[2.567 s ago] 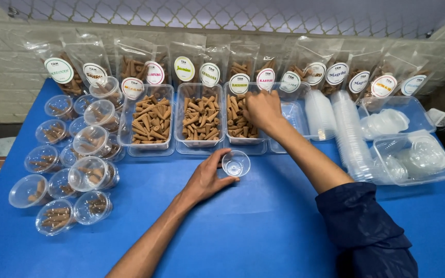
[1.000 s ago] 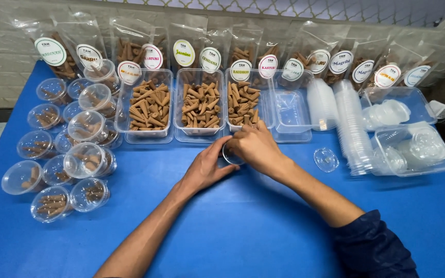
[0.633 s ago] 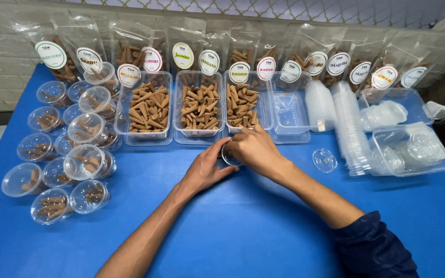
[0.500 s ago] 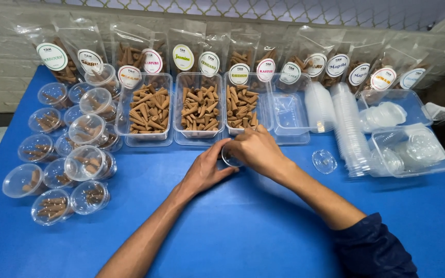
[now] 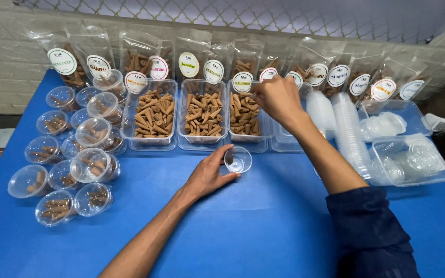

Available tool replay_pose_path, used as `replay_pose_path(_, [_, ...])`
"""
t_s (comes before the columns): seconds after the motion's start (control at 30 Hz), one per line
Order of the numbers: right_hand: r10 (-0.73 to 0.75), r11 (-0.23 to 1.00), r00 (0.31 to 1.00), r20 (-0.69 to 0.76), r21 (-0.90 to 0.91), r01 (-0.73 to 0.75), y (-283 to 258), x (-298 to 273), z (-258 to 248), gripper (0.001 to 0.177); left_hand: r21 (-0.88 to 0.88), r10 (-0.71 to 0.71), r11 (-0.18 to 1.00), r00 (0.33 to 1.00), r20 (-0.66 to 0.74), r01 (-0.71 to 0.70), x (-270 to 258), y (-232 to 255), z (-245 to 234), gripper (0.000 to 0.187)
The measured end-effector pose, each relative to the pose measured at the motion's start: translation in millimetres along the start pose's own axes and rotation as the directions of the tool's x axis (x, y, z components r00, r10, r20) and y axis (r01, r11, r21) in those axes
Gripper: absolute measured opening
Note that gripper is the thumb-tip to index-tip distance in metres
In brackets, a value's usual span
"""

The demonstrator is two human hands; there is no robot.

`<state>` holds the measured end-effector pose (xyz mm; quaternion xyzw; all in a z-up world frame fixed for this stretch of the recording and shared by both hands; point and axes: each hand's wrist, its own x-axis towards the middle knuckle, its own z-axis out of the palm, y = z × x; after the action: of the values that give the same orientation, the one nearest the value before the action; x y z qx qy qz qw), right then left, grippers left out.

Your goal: The person repeatedly picks small cylindrical incense sticks from labeled bulk containers and places them into small clear plastic cups. After filling each cup, they place a lid on top and set the finished unit aside. The process is repeated multiple times with the same type of incense.

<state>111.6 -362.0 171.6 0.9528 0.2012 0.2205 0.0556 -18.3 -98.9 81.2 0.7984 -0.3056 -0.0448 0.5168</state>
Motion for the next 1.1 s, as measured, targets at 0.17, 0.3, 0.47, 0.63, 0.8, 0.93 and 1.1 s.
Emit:
replay_pose_path(0.17, [-0.029,0.998,0.999,0.039,-0.058,0.031,-5.8,7.2,41.1,0.016,-0.002,0.002,1.000,1.000,-0.010,-0.002,1.7,-0.9,0.7,0.081])
replay_pose_path(0.3, [-0.009,0.995,1.000,0.021,-0.097,0.011,-2.8,5.5,80.7,0.016,-0.016,-0.005,1.000,1.000,-0.012,0.005,0.5,-0.4,-0.3,0.081])
replay_pose_path(0.47, [-0.012,0.997,1.000,0.016,-0.081,0.013,-0.6,2.9,81.1,0.012,-0.020,-0.008,1.000,1.000,0.006,0.008,1.0,2.4,-2.0,0.081])
replay_pose_path(0.63, [-0.017,0.999,1.000,-0.019,-0.037,0.016,2.3,1.9,77.8,0.011,-0.027,-0.031,0.999,0.999,0.008,0.032,1.7,3.1,-0.3,0.081])
replay_pose_path(0.8, [-0.016,0.998,0.996,-0.092,-0.069,0.010,14.9,4.8,64.3,0.006,-0.014,-0.028,1.000,1.000,0.015,0.028,1.4,7.9,-3.3,0.081])
replay_pose_path(0.93, [-0.008,1.000,0.987,-0.163,0.001,0.008,6.1,1.8,1.2,0.004,-0.012,-0.027,1.000,0.999,0.023,0.027,0.6,9.7,-5.3,0.080])
replay_pose_path(1.1, [0.019,0.969,0.985,-0.170,0.245,0.023,-13.4,-18.9,-56.2,0.007,-0.013,-0.029,0.999,0.999,0.021,0.029,0.7,5.8,-2.9,0.081])
